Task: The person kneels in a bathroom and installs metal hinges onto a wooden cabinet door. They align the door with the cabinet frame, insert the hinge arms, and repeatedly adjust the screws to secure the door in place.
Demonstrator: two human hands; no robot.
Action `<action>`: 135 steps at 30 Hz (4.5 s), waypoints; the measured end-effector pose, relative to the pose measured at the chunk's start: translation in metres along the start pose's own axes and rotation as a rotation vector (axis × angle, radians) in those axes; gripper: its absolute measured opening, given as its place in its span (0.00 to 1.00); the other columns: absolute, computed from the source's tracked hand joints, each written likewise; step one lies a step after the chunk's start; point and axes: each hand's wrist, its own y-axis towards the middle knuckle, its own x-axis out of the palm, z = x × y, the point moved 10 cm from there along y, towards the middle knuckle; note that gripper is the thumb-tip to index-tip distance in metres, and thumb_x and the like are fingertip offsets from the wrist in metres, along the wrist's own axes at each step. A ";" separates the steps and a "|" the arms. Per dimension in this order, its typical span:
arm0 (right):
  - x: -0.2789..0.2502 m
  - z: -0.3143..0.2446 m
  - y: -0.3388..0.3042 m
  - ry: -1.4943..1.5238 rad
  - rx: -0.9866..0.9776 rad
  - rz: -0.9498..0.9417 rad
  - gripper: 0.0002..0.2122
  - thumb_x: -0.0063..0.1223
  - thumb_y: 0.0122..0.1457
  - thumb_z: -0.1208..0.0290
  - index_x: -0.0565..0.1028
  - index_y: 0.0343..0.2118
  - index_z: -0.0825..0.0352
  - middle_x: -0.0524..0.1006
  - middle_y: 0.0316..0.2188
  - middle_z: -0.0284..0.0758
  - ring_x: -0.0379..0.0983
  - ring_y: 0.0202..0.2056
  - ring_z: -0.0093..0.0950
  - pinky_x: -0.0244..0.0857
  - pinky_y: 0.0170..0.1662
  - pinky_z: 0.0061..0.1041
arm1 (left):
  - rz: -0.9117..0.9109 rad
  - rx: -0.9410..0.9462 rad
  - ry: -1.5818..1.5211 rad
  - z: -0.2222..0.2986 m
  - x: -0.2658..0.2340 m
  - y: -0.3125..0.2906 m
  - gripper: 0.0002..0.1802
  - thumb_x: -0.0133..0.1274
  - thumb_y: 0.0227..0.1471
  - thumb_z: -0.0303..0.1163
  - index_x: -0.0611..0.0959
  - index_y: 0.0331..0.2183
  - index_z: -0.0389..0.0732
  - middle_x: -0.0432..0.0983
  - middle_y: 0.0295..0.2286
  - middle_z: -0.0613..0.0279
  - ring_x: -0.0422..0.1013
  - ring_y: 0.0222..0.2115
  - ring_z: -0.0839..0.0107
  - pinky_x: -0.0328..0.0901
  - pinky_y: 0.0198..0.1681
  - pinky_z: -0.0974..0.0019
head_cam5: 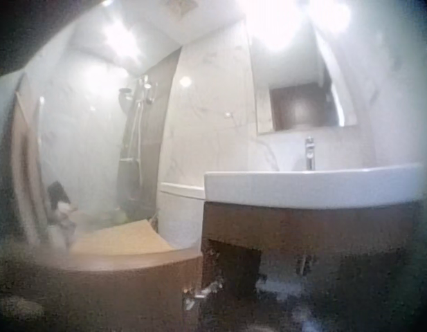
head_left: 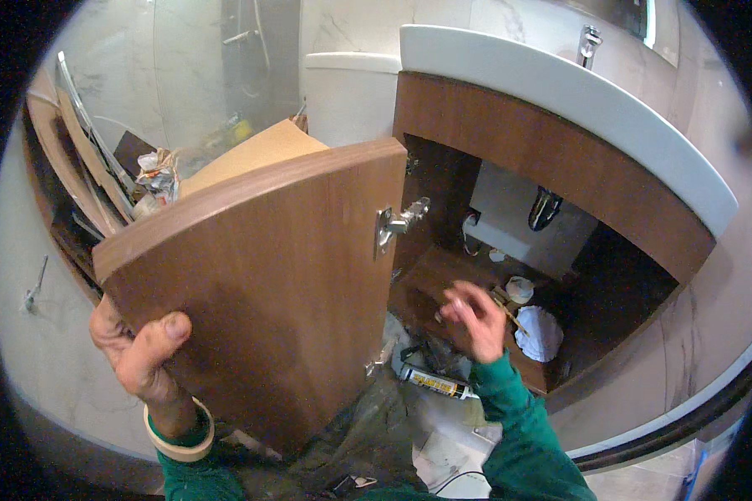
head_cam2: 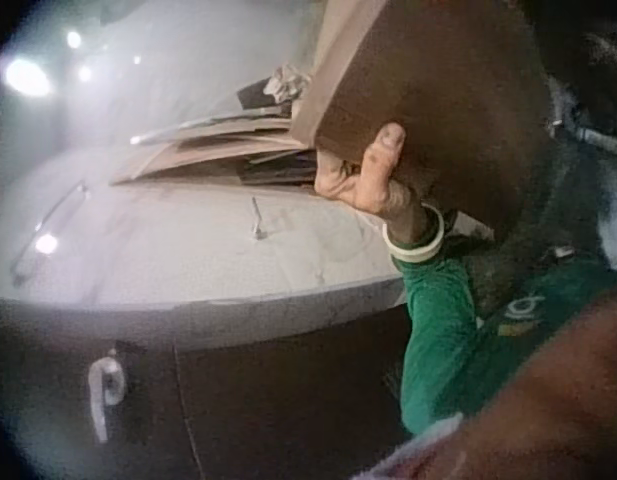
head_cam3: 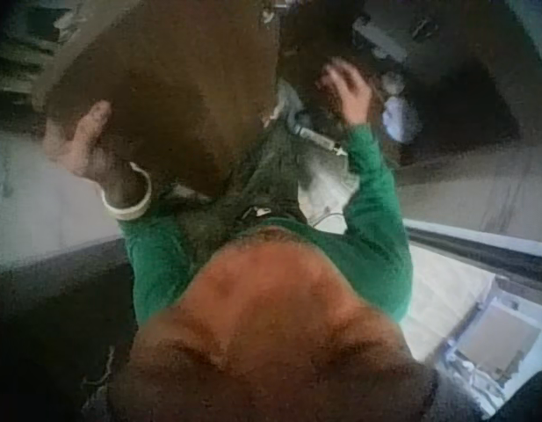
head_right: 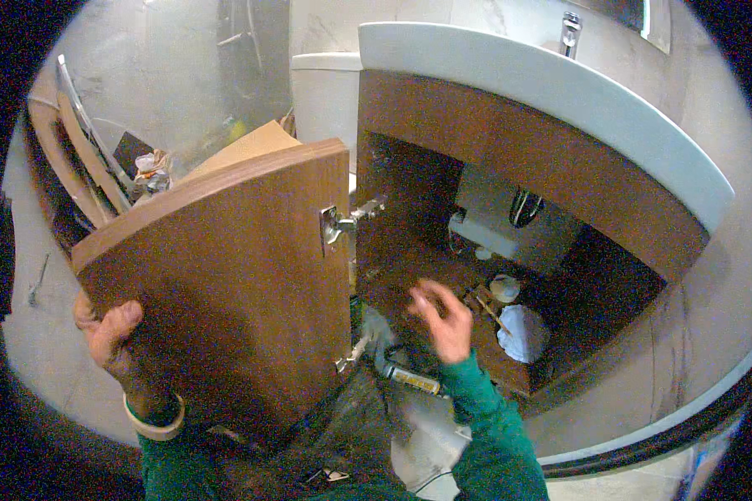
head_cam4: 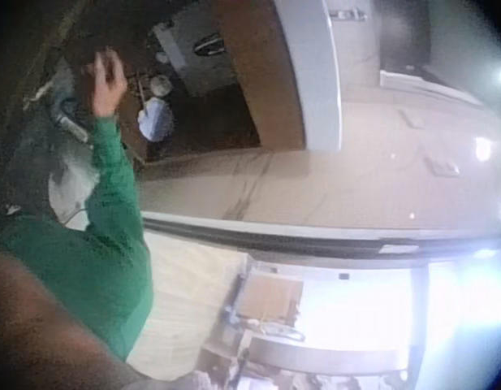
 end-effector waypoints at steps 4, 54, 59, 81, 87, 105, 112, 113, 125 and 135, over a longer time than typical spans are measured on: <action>0.069 -0.039 0.073 0.460 -0.005 -0.119 0.22 0.47 0.61 0.68 0.61 0.56 0.71 0.75 0.43 0.42 0.75 0.38 0.29 0.69 0.41 0.26 | 0.084 -0.112 0.116 -0.041 -0.037 -0.016 0.27 0.58 0.31 0.20 0.74 0.41 0.30 0.75 0.33 0.55 0.71 0.30 0.66 0.67 0.41 0.63; 0.103 0.016 0.085 0.604 0.078 -0.209 0.32 0.59 0.52 0.71 0.57 0.59 0.72 0.76 0.37 0.42 0.74 0.39 0.30 0.69 0.42 0.28 | 0.127 -1.032 0.393 -0.226 -0.202 -0.265 0.50 0.64 0.35 0.19 0.54 0.57 0.38 0.73 0.38 0.45 0.72 0.38 0.57 0.66 0.47 0.48; 0.087 -0.025 0.116 0.519 -0.091 -0.184 0.31 0.56 0.55 0.70 0.56 0.59 0.73 0.76 0.38 0.43 0.74 0.39 0.30 0.67 0.40 0.24 | -0.117 -0.646 0.473 -0.201 -0.154 -0.202 0.40 0.55 0.49 0.34 0.53 0.58 0.39 0.73 0.38 0.41 0.73 0.37 0.56 0.63 0.48 0.39; 0.083 -0.070 0.187 0.429 -0.143 -0.010 0.26 0.58 0.55 0.71 0.64 0.55 0.74 0.76 0.33 0.33 0.71 0.33 0.22 0.66 0.37 0.20 | -0.062 -0.439 0.352 -0.146 -0.007 -0.034 0.43 0.61 0.29 0.16 0.64 0.52 0.32 0.71 0.42 0.51 0.69 0.40 0.61 0.64 0.48 0.57; 0.078 -0.061 0.188 0.359 -0.151 -0.088 0.24 0.54 0.56 0.70 0.64 0.55 0.74 0.75 0.32 0.33 0.72 0.33 0.23 0.65 0.37 0.21 | 0.043 -0.438 0.301 -0.163 -0.011 -0.046 0.40 0.60 0.23 0.17 0.70 0.47 0.33 0.71 0.41 0.53 0.69 0.39 0.61 0.64 0.48 0.59; 0.067 0.029 0.256 0.541 -0.005 0.288 0.10 0.59 0.53 0.68 0.76 0.34 0.68 0.76 0.27 0.30 0.70 0.25 0.19 0.63 0.27 0.18 | 0.284 -0.685 0.475 -0.174 -0.119 -0.071 0.09 0.57 0.41 0.33 0.77 0.23 0.38 0.70 0.22 0.64 0.67 0.25 0.71 0.63 0.40 0.63; 0.062 0.029 0.259 0.484 -0.070 0.311 0.11 0.64 0.49 0.64 0.76 0.27 0.66 0.74 0.22 0.26 0.67 0.23 0.15 0.60 0.25 0.15 | 0.259 -0.484 0.589 -0.156 -0.111 -0.067 0.09 0.58 0.40 0.31 0.75 0.23 0.38 0.68 0.21 0.64 0.66 0.25 0.72 0.65 0.34 0.66; 0.061 0.029 0.259 0.485 -0.067 0.312 0.11 0.65 0.48 0.64 0.76 0.27 0.66 0.74 0.22 0.26 0.67 0.23 0.15 0.60 0.25 0.15 | 0.239 -0.472 0.574 -0.155 -0.107 -0.066 0.10 0.58 0.40 0.31 0.75 0.23 0.38 0.68 0.21 0.64 0.66 0.25 0.72 0.66 0.34 0.65; 0.062 0.023 0.263 0.382 0.025 0.268 0.14 0.66 0.45 0.63 0.76 0.30 0.66 0.75 0.23 0.28 0.68 0.22 0.17 0.62 0.26 0.17 | 0.350 -0.572 0.415 -0.150 -0.069 -0.063 0.37 0.58 0.40 0.29 0.57 0.49 0.33 0.70 0.23 0.54 0.69 0.23 0.67 0.70 0.28 0.62; 0.050 0.011 0.237 0.478 0.016 0.217 0.11 0.55 0.53 0.69 0.76 0.38 0.69 0.77 0.30 0.33 0.72 0.29 0.23 0.63 0.32 0.19 | 0.177 -0.437 0.456 -0.157 -0.040 -0.058 0.21 0.62 0.34 0.21 0.77 0.36 0.30 0.75 0.36 0.55 0.65 0.44 0.60 0.53 0.55 0.56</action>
